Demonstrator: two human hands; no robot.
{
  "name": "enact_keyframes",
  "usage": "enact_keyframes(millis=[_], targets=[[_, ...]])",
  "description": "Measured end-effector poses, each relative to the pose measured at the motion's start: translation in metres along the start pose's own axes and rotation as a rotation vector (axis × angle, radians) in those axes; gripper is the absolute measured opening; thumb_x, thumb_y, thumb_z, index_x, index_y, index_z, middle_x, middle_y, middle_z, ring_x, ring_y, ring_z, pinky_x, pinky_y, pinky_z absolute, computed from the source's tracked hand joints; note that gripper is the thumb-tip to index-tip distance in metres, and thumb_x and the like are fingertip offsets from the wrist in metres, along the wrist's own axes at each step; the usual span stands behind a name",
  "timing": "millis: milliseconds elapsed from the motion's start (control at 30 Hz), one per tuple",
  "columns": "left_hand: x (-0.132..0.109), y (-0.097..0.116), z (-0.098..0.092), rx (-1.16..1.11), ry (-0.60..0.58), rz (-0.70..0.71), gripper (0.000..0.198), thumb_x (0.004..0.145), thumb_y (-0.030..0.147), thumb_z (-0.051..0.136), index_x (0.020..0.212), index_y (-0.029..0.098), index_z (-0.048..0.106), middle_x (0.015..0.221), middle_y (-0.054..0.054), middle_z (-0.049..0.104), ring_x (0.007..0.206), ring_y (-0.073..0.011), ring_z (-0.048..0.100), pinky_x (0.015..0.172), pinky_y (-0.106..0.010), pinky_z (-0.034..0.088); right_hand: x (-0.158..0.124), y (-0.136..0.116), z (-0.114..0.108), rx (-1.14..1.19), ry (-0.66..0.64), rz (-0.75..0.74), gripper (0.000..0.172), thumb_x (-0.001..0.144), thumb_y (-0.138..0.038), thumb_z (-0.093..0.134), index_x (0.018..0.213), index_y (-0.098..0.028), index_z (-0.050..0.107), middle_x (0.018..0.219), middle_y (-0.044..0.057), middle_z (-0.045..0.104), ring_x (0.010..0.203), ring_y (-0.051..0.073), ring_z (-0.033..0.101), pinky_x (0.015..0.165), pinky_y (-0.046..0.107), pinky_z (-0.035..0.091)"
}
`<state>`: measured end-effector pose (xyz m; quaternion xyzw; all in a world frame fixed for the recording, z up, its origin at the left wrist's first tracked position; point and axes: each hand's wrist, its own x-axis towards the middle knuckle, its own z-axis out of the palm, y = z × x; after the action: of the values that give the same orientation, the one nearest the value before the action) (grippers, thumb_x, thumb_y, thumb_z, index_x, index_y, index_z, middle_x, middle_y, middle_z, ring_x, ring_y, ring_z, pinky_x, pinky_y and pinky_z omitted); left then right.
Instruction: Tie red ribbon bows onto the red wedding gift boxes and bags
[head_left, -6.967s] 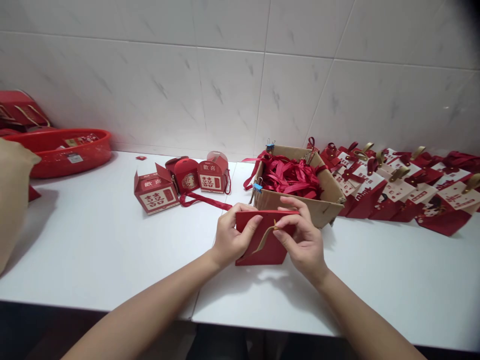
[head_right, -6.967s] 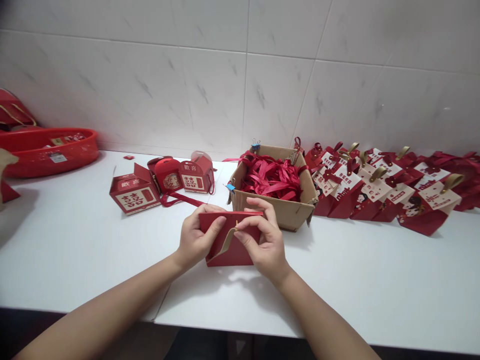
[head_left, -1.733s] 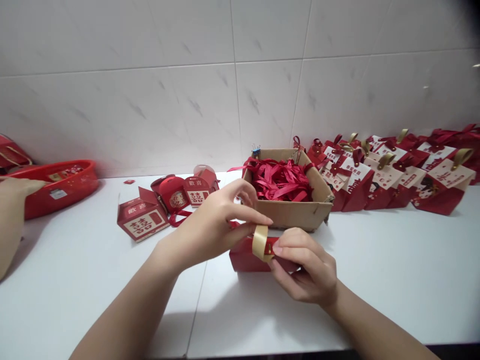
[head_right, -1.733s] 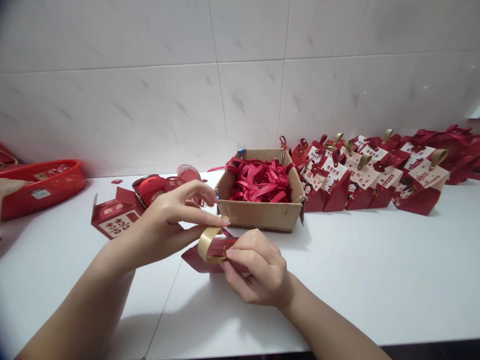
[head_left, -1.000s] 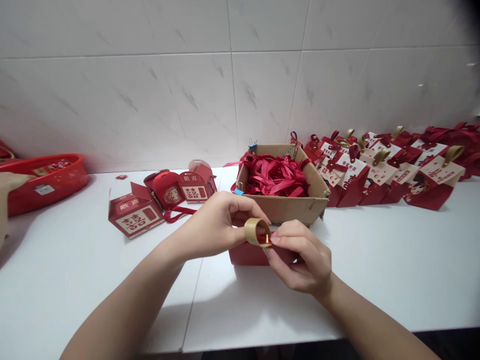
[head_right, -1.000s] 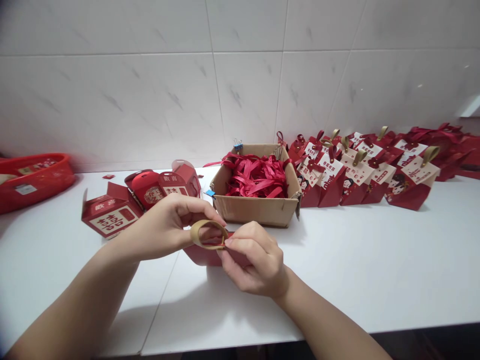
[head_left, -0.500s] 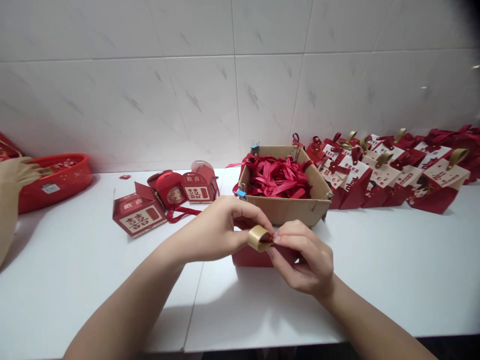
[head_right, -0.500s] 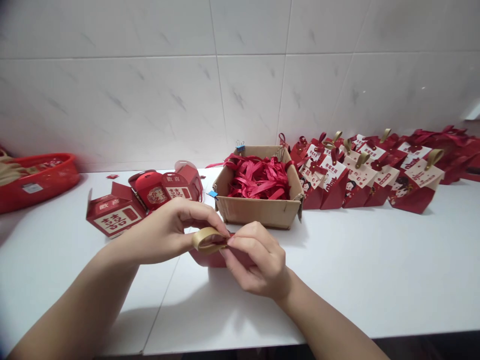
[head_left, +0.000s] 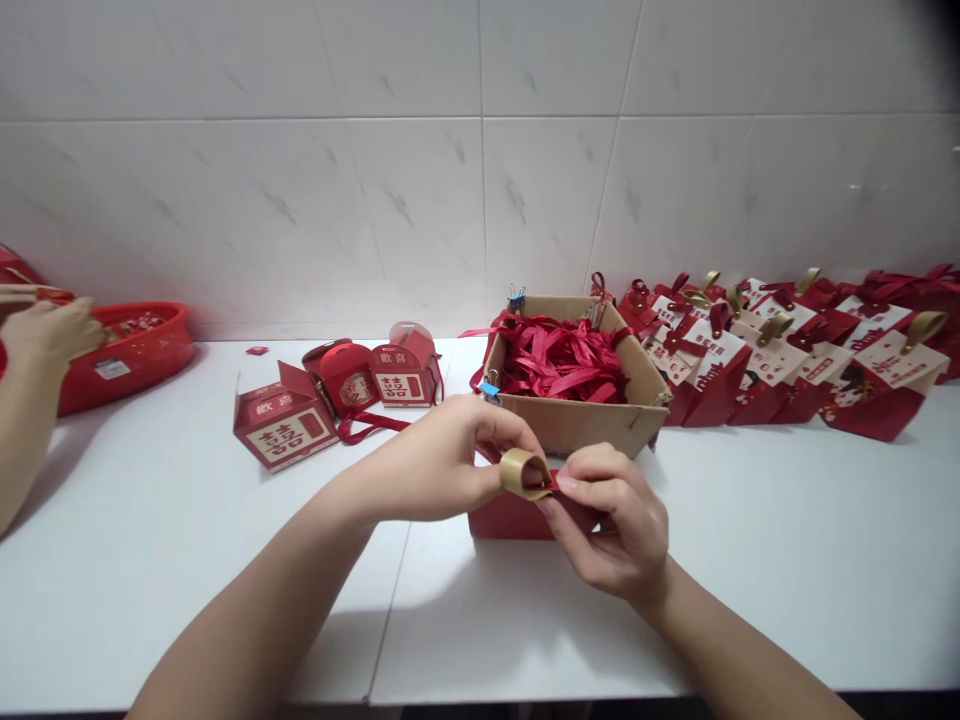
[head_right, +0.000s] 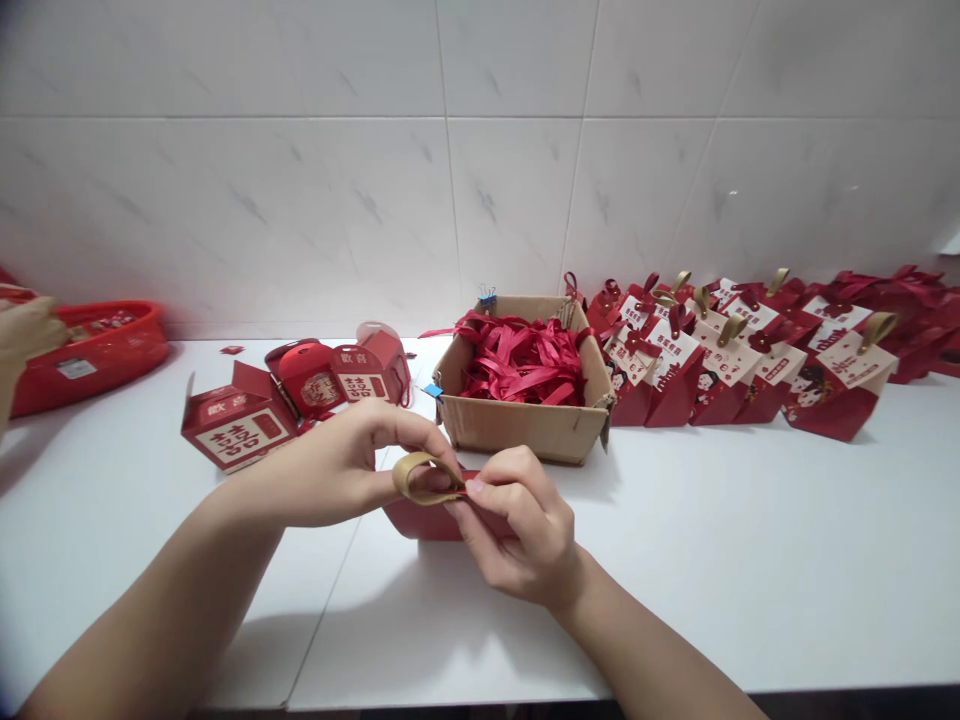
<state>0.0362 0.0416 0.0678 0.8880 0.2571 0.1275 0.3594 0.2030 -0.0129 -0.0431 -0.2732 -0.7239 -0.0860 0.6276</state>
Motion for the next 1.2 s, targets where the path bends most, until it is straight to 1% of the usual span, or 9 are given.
enact_keyframes(millis=[200,333,400,533,633,800,967,1100,1200], targets=[[-0.005,0.0,-0.007,0.074,-0.103,0.071,0.022,0.081,0.011,0.054,0.094,0.015,0.071,0.083,-0.003,0.071,0.074,-0.0141,0.063,0.064,-0.022,0.049,-0.001,-0.001,0.0,-0.012,0.003,-0.023,0.03,0.074,0.001,0.062,0.097,-0.016,0.054,0.084,0.006,0.053,0.074,0.016,0.055,0.058,0.03,0.051],[-0.011,-0.001,-0.011,0.115,-0.166,0.131,0.024,0.077,0.009,0.058,0.098,0.015,0.068,0.092,-0.006,0.071,0.079,-0.0154,0.063,0.067,-0.023,0.049,-0.001,-0.003,0.0,-0.038,0.005,-0.093,0.03,0.07,0.002,0.066,0.093,-0.015,0.056,0.079,0.006,0.056,0.07,0.016,0.054,0.057,0.031,0.05],[-0.012,-0.002,-0.009,0.132,-0.138,0.091,0.021,0.076,0.008,0.058,0.093,0.015,0.067,0.087,-0.005,0.07,0.075,-0.0144,0.063,0.063,-0.023,0.048,-0.001,-0.003,0.0,-0.048,0.012,-0.076,0.03,0.069,0.0,0.068,0.091,-0.016,0.057,0.076,0.005,0.058,0.067,0.015,0.054,0.056,0.03,0.049],[-0.008,-0.004,-0.001,0.147,-0.032,-0.017,0.015,0.074,0.007,0.057,0.084,0.015,0.066,0.074,-0.002,0.068,0.065,-0.0126,0.06,0.054,-0.02,0.045,0.003,-0.001,-0.001,-0.018,0.021,0.124,0.025,0.07,-0.007,0.072,0.089,-0.017,0.059,0.073,0.002,0.059,0.064,0.014,0.054,0.054,0.027,0.047],[-0.006,-0.006,0.002,0.118,0.004,-0.015,0.02,0.071,0.004,0.055,0.083,0.015,0.066,0.074,-0.002,0.068,0.066,-0.0128,0.061,0.055,-0.02,0.045,0.007,-0.001,-0.002,0.002,-0.027,0.227,0.02,0.071,-0.012,0.071,0.088,-0.017,0.063,0.074,0.003,0.06,0.065,0.014,0.055,0.055,0.028,0.048],[-0.004,-0.007,0.003,0.061,0.031,0.008,0.02,0.072,0.005,0.054,0.081,0.015,0.069,0.081,-0.003,0.07,0.071,-0.0142,0.063,0.059,-0.021,0.047,0.009,-0.004,-0.004,0.02,-0.063,0.219,0.019,0.074,-0.011,0.067,0.092,-0.017,0.068,0.075,0.005,0.061,0.064,0.014,0.056,0.054,0.027,0.049],[-0.003,-0.008,0.004,0.069,0.038,0.006,0.019,0.072,0.004,0.053,0.078,0.016,0.067,0.074,-0.001,0.068,0.067,-0.013,0.061,0.057,-0.021,0.046,0.009,-0.003,-0.003,0.011,-0.044,0.169,0.024,0.074,-0.009,0.066,0.097,-0.017,0.068,0.078,0.006,0.063,0.065,0.015,0.056,0.055,0.029,0.05],[-0.002,-0.009,0.004,0.073,0.037,0.002,0.011,0.073,0.007,0.053,0.075,0.016,0.06,0.07,0.0,0.063,0.067,-0.0124,0.058,0.058,-0.021,0.045,0.008,0.0,-0.003,0.017,-0.044,0.142,0.03,0.072,-0.004,0.065,0.099,-0.016,0.068,0.08,0.007,0.064,0.066,0.015,0.056,0.056,0.029,0.049],[-0.002,-0.01,0.005,0.018,0.059,0.012,0.01,0.074,0.008,0.055,0.077,0.017,0.05,0.075,0.0,0.062,0.073,-0.0136,0.059,0.06,-0.022,0.045,0.006,0.001,-0.003,0.016,-0.04,0.138,0.033,0.073,-0.004,0.064,0.103,-0.017,0.068,0.073,0.004,0.059,0.06,0.013,0.051,0.051,0.026,0.045]])
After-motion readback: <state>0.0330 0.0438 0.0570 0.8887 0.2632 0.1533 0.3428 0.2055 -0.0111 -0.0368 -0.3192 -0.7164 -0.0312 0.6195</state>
